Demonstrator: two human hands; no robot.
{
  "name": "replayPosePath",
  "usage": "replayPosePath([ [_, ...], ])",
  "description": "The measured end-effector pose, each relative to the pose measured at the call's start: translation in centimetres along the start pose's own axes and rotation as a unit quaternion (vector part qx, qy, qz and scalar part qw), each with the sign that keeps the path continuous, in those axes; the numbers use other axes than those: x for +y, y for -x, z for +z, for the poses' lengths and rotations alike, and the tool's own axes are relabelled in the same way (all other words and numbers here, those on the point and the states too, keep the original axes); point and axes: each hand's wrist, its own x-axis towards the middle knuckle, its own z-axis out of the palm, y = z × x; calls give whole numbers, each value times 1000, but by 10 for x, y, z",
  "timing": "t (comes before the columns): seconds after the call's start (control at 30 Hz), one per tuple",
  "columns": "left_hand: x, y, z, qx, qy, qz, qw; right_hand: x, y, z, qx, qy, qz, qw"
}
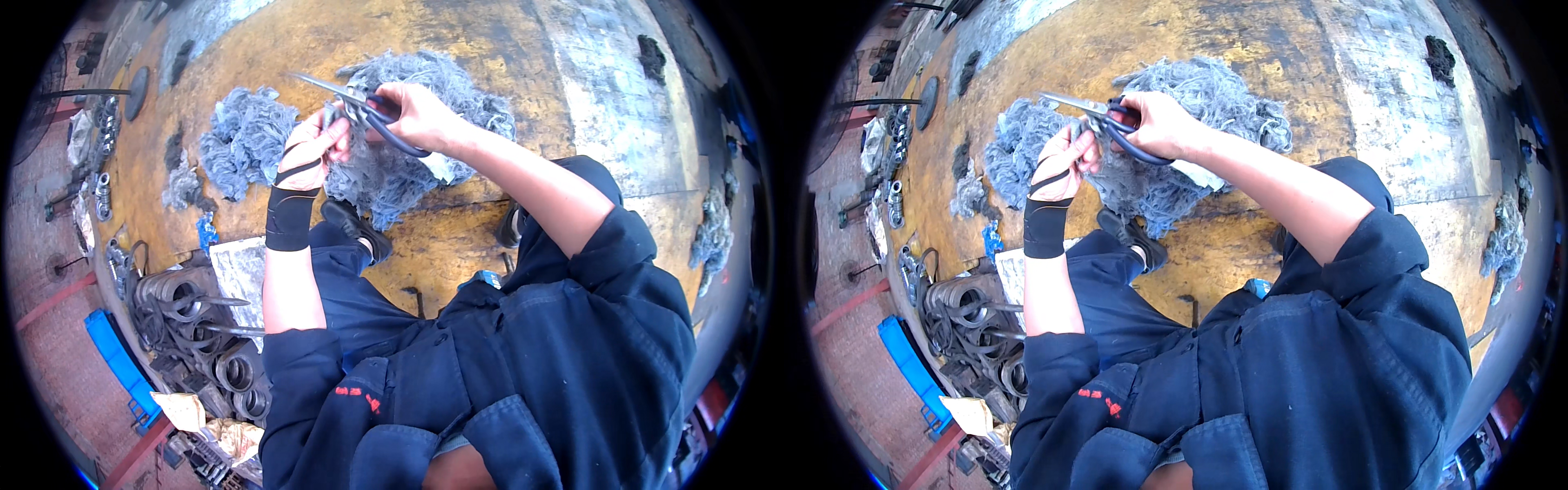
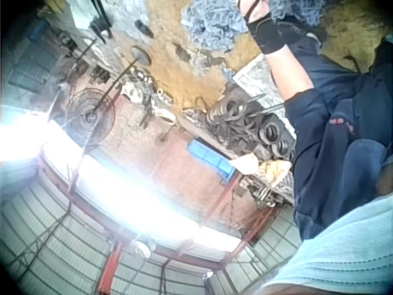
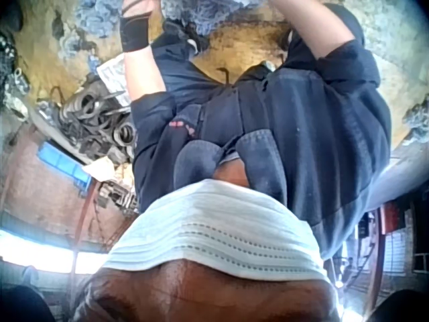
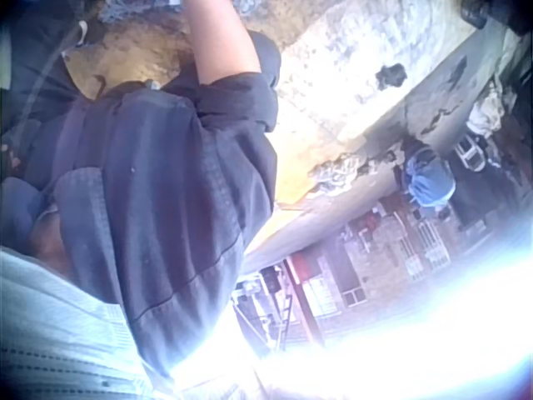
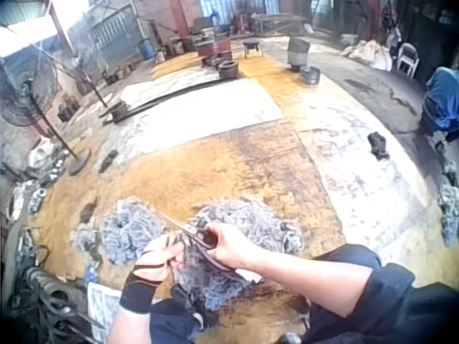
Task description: The person uses scissors to cut pieces of grey fibrous material from a large pile on the floor.
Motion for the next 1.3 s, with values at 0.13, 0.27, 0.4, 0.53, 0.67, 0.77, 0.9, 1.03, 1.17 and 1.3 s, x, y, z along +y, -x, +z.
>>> replayPosePath([
  [0.13, 13, 0, -13, 36, -37, 9, 999, -15, 5, -29, -19, -44, 62, 997],
  [0.27, 7, 4, -40, 112, 29, 111, 987, -6, 7, -45, 42, -34, 47, 997],
  [0.4, 2, 0, -50, 238, -12, 168, 956, -1, 12, -83, 208, 125, 87, 966],
  [0.53, -20, 15, -105, 383, -285, 164, 863, -2, 20, -121, 275, 31, 28, 961],
  [0.67, -31, 27, -113, 430, -241, 60, 868, -1, 36, -172, 407, -219, 96, 881],
  [0.77, -15, 53, -114, 465, -89, 63, 879, 28, 51, -214, 453, -268, 35, 849],
  [0.9, 26, 117, -216, 455, 164, 121, 867, 30, 69, -243, 508, -395, -13, 765],
  [1.03, 83, 191, -279, 570, 25, 192, 799, 64, 90, -300, 570, -471, -29, 673],
  [1.17, 159, 295, -324, 626, 77, 274, 726, 99, 106, -350, 634, -494, -51, 592],
  [1.3, 191, 339, -310, 633, 44, 221, 741, 107, 108, -354, 620, -451, -39, 641],
])
